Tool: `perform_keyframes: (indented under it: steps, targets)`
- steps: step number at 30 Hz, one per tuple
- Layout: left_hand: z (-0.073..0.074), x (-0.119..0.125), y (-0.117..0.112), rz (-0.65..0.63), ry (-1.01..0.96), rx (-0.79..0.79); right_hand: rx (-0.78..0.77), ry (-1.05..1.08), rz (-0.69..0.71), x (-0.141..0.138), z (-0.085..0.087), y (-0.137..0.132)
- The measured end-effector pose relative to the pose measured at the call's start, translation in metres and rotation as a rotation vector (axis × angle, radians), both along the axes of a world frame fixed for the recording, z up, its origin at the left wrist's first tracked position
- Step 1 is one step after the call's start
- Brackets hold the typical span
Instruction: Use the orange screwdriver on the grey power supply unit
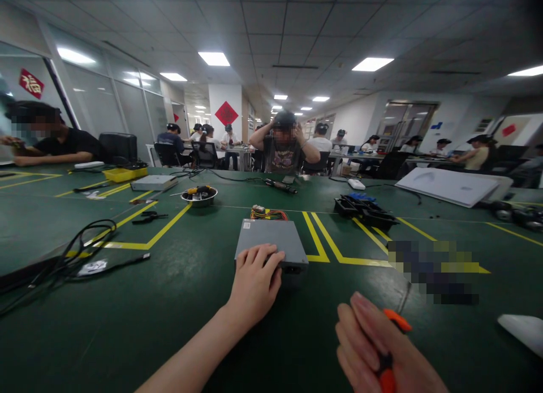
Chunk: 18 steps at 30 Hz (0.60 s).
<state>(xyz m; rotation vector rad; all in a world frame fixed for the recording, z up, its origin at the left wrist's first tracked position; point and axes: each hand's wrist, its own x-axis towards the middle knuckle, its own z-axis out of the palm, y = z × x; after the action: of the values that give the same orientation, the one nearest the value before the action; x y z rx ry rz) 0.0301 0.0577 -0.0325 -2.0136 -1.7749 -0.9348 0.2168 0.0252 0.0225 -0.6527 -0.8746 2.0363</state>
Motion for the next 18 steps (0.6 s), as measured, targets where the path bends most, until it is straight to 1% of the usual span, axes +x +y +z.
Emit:
perform_keyframes:
  steps: [2,4,6,8,11,14,16,18]
  targets:
    - [0.001,0.000,-0.001,0.003,0.004,-0.009,-0.061,0.093,-0.117,0.003,0.008,0.008]
    - [0.002,-0.001,-0.002,0.002,0.005,-0.009,-0.133,0.106,-0.238,0.002,0.006,0.017]
    - [0.001,-0.002,-0.002,-0.008,0.007,-0.017,-0.196,0.044,-0.320,-0.003,-0.006,0.026]
    - [0.001,-0.003,-0.003,-0.017,0.009,-0.029,-0.286,-0.064,-0.362,-0.009,-0.022,0.030]
    - [0.003,-0.004,-0.004,-0.043,0.033,-0.043,-0.210,-0.184,-0.366,-0.015,-0.040,0.024]
    - [0.008,-0.007,-0.005,-0.069,0.085,-0.072,-0.073,-0.304,-0.323,-0.011,-0.047,0.013]
    - [0.012,-0.010,-0.006,-0.078,0.138,-0.109,0.035,-0.454,-0.231,-0.002,-0.046,0.007]
    - [0.014,-0.013,-0.007,-0.060,0.193,-0.128,0.139,-0.633,-0.114,0.009,-0.045,0.006]
